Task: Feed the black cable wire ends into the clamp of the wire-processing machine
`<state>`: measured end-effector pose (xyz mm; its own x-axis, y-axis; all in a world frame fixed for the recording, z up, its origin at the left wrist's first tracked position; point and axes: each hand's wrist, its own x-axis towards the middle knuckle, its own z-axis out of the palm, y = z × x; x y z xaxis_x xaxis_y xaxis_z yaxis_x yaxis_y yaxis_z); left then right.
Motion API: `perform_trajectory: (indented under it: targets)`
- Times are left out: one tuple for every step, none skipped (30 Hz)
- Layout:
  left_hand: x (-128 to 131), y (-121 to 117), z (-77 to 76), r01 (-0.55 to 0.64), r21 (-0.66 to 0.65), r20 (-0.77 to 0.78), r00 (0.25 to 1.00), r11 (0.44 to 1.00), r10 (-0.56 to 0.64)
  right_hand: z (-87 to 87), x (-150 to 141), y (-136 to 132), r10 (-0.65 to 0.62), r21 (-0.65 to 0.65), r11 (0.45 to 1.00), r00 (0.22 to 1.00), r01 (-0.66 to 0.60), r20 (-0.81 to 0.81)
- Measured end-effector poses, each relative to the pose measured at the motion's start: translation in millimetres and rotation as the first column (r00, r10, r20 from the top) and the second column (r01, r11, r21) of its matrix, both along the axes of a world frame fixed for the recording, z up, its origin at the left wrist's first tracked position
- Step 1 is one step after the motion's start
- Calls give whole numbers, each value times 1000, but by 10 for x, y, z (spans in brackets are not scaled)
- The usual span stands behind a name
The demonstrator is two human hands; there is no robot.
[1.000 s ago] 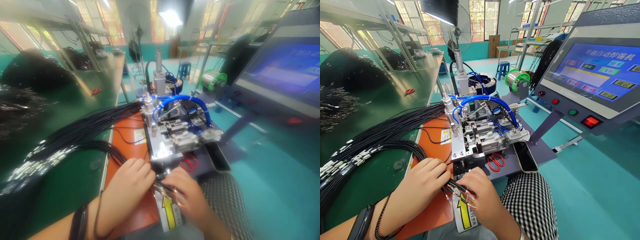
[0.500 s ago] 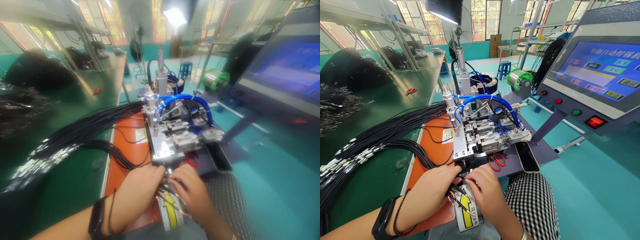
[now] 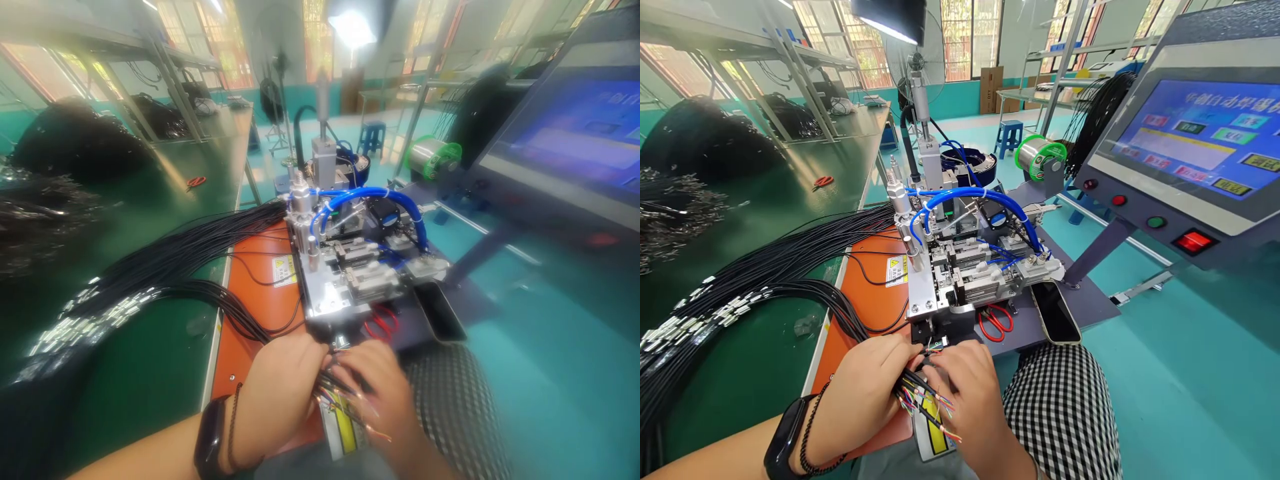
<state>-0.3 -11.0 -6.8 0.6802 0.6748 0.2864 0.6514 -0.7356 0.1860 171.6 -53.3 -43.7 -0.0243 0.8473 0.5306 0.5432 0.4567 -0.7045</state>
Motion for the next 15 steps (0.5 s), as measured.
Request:
perform_trajectory:
  targets:
    - [1, -6, -1, 3, 21, -7, 1000, 1000, -3, 5, -4, 5, -60, -28, 998, 997, 59, -40]
    - [3, -12, -4, 8, 38, -14, 1000, 999, -8, 13, -7, 13, -103, -49, 994, 992, 99, -77]
    - [3, -17, -9, 13, 45, -21, 1000, 999, -12, 22, -10, 20, -117, -65, 992, 987, 111, -105]
    - [3, -24, -17, 17, 42, -25, 1000, 999, -16, 33, -15, 27, -105, -72, 993, 987, 96, -121]
    - [2, -31, -27, 19, 30, -31, 999, 999, -18, 42, -22, 32, -82, -64, 995, 988, 74, -128]
    - [0, -39, -39, 21, 16, -35, 999, 1000, -20, 50, -30, 36, -57, -46, 998, 990, 52, -131]
    - [-4, -46, -53, 26, 7, -37, 999, 1000, -26, 55, -39, 39, -37, -35, 999, 991, 33, -132]
    - [-8, -50, -68, 37, 4, -39, 999, 999, -37, 58, -47, 43, -25, -35, 999, 991, 21, -133]
    - [-12, -52, -81, 56, 8, -40, 998, 998, -55, 60, -52, 47, -17, -44, 999, 991, 11, -134]
    - [-15, -50, -90, 82, 21, -40, 996, 996, -81, 60, -51, 54, -8, -56, 998, 991, 0, -136]
    - [-16, -42, -92, 110, 33, -45, 993, 993, -108, 59, -44, 62, 7, -68, 998, 991, -17, -134]
    - [-14, -29, -85, 137, 36, -58, 989, 990, -135, 57, -29, 71, 32, -78, 996, 992, -42, -122]
    - [-9, -10, -70, 155, 24, -79, 985, 988, -153, 53, -7, 82, 65, -83, 994, 993, -74, -101]
    - [-3, 12, -45, 162, 0, -106, 981, 987, -161, 47, 21, 94, 102, -91, 990, 992, -109, -72]
    - [4, 38, -16, 159, -32, -137, 977, 987, -162, 39, 51, 107, 132, -110, 985, 990, -136, -42]
